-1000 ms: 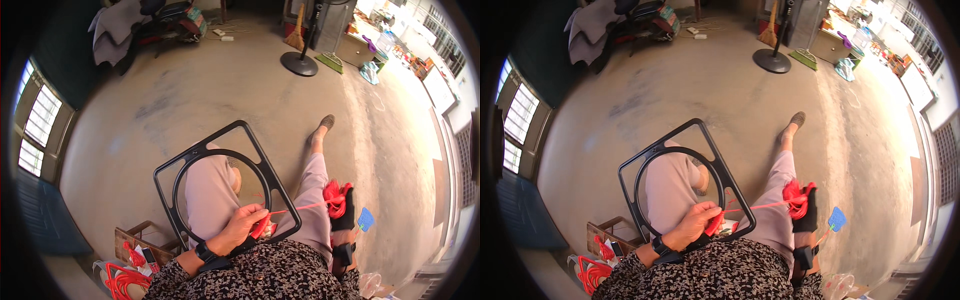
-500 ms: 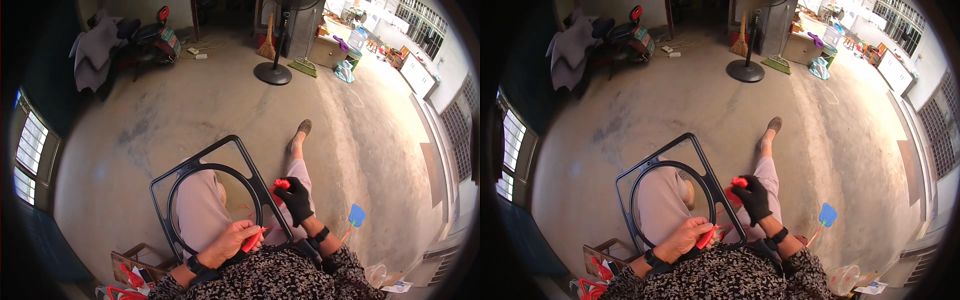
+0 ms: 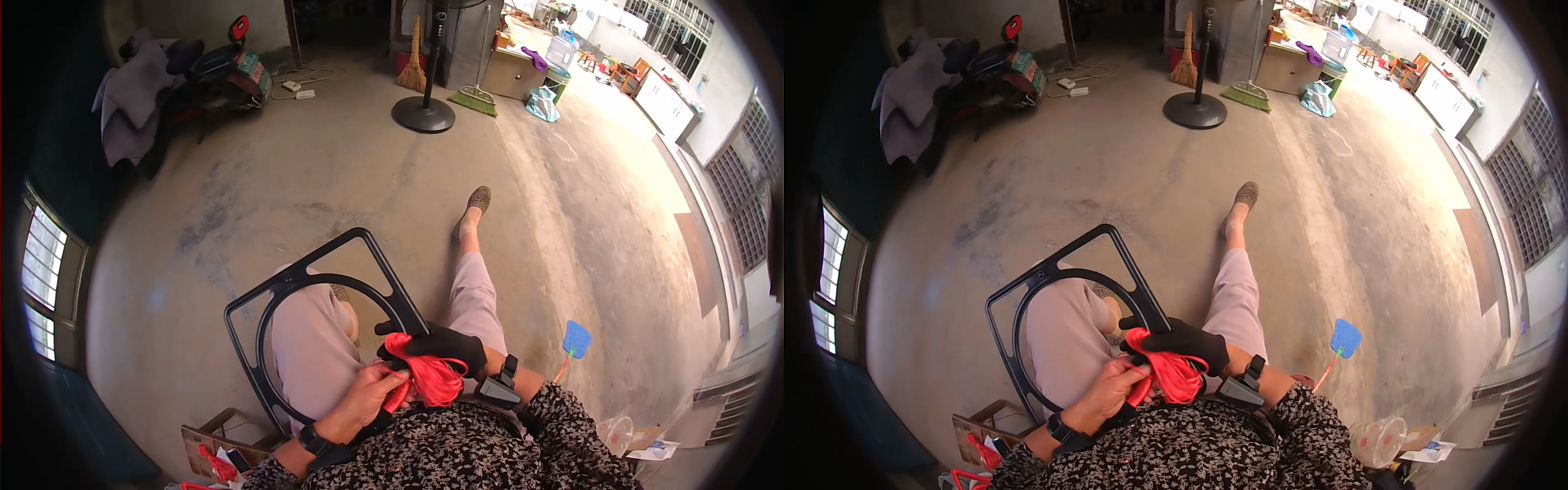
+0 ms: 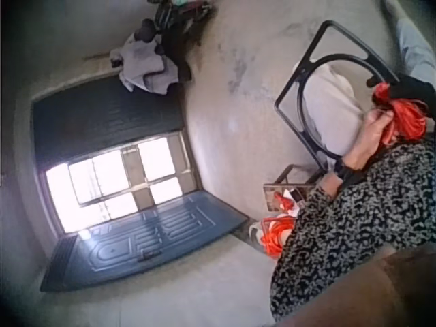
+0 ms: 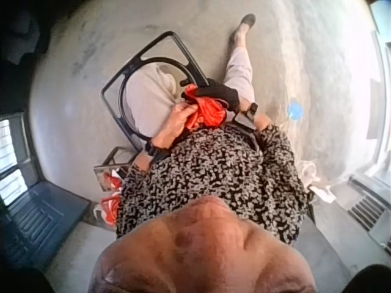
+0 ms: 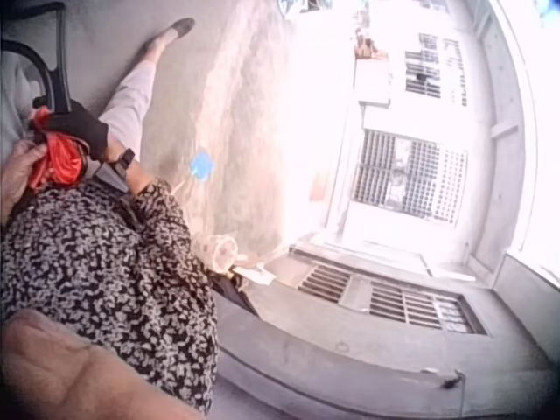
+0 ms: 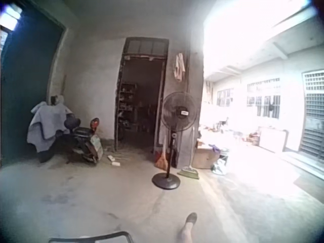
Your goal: The person is wrapping a red rope around a circular part of a black plastic furniture frame.
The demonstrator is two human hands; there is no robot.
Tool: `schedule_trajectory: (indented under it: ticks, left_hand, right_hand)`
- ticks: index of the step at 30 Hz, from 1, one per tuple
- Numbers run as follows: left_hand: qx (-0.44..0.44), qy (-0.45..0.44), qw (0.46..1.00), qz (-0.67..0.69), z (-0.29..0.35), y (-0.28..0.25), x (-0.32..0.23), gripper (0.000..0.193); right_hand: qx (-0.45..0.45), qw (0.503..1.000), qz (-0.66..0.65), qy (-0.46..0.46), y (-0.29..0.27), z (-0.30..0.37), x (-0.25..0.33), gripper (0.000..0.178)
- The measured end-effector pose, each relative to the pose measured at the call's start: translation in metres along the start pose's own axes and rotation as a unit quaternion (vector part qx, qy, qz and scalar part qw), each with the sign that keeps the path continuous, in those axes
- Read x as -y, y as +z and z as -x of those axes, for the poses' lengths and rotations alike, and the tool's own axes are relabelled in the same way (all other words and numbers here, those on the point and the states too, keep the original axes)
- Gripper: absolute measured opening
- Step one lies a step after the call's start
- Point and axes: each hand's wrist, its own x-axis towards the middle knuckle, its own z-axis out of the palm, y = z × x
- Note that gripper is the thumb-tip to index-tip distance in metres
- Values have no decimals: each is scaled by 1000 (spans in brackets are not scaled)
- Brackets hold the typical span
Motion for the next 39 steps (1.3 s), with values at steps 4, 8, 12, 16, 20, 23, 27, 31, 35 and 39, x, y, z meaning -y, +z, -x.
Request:
schedule_trajectory:
  ticks: [4,8,12,16,20,23,27,31,35,39]
  left_hand:
    - [-36,47,998,-15,5,0,-6,15]
    - [-48,69,996,7,10,-4,-6,14]
    - [-48,66,997,6,9,2,-8,15]
    - [-33,52,998,14,1,-4,-4,15]
    - [-42,59,997,34,9,-2,-9,15]
    - [-40,60,996,51,9,-8,-6,15]
    - [-27,51,995,79,12,-18,0,14]
    - [-44,62,994,77,16,-15,3,12]
    - [-39,75,994,75,18,-5,-6,14]
    - [-28,77,996,31,8,-4,-25,13]
  right_hand:
    - [-145,968,204,33,-20,8,-15,36]
    - [-142,912,377,72,-3,31,-30,38]
    - [-101,992,72,-23,-16,35,-55,48]
    - [-128,959,-241,73,-48,35,-89,61]
    - [-265,913,-293,-100,-57,44,-77,41]
    - [-305,901,-233,-200,-80,84,-59,37]
    - [-350,859,-227,-296,-116,146,-55,33]
    - [-361,858,-234,-280,-148,191,-66,30]
    - [-491,845,-95,-190,-154,199,-62,36]
    - [-475,857,-13,-201,-133,144,-34,32]
